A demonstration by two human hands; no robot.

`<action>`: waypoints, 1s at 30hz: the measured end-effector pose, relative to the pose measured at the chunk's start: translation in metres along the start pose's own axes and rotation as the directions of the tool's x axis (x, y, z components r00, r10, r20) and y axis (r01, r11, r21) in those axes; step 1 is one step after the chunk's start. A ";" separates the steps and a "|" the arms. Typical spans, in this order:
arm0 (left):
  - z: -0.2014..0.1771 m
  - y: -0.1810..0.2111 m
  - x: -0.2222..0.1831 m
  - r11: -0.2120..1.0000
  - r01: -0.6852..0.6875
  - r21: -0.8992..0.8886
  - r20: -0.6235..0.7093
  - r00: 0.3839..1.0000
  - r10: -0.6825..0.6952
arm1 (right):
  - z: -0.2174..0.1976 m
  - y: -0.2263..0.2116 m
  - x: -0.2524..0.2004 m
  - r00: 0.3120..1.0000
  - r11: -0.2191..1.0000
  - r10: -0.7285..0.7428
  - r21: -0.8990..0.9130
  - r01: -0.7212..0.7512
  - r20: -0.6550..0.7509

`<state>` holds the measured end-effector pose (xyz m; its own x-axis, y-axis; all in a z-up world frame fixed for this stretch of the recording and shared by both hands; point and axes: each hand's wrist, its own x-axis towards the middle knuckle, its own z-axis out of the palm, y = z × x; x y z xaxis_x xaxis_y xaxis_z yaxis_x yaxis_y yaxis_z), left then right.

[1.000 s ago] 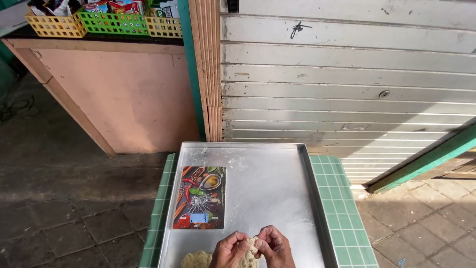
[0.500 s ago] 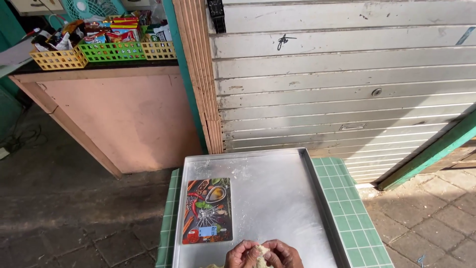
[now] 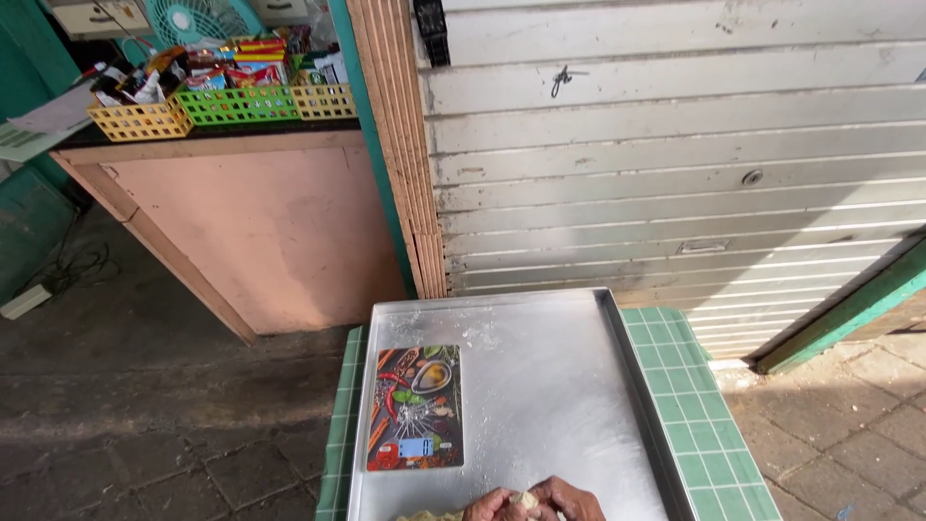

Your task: The person is portioning a large piece of dough into smaller balls, weighing them on a digital scale, and rolling them by hand on a metal tray.

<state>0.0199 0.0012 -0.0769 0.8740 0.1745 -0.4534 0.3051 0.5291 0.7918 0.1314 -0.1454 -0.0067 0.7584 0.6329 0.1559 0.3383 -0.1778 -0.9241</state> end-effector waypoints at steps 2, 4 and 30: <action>-0.011 -0.021 0.011 0.991 -0.132 -0.033 0.194 0.972 0.136 | -0.006 0.013 0.001 0.992 1.000 -0.026 0.015 0.024 0.122; -0.002 -0.014 0.003 0.919 -0.244 0.310 -0.037 0.963 0.269 | -0.008 0.015 -0.001 0.948 0.868 0.152 0.422 -0.263 0.278; 0.005 -0.018 0.018 0.990 -0.140 -0.025 -0.322 0.938 0.125 | -0.007 0.010 0.001 0.960 0.970 -0.242 0.031 0.240 0.137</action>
<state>0.0322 -0.0092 -0.0970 0.7365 0.4972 -0.4586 0.1699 0.5202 0.8370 0.1396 -0.1516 -0.0137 0.5702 0.7542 0.3258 0.4932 0.0029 -0.8699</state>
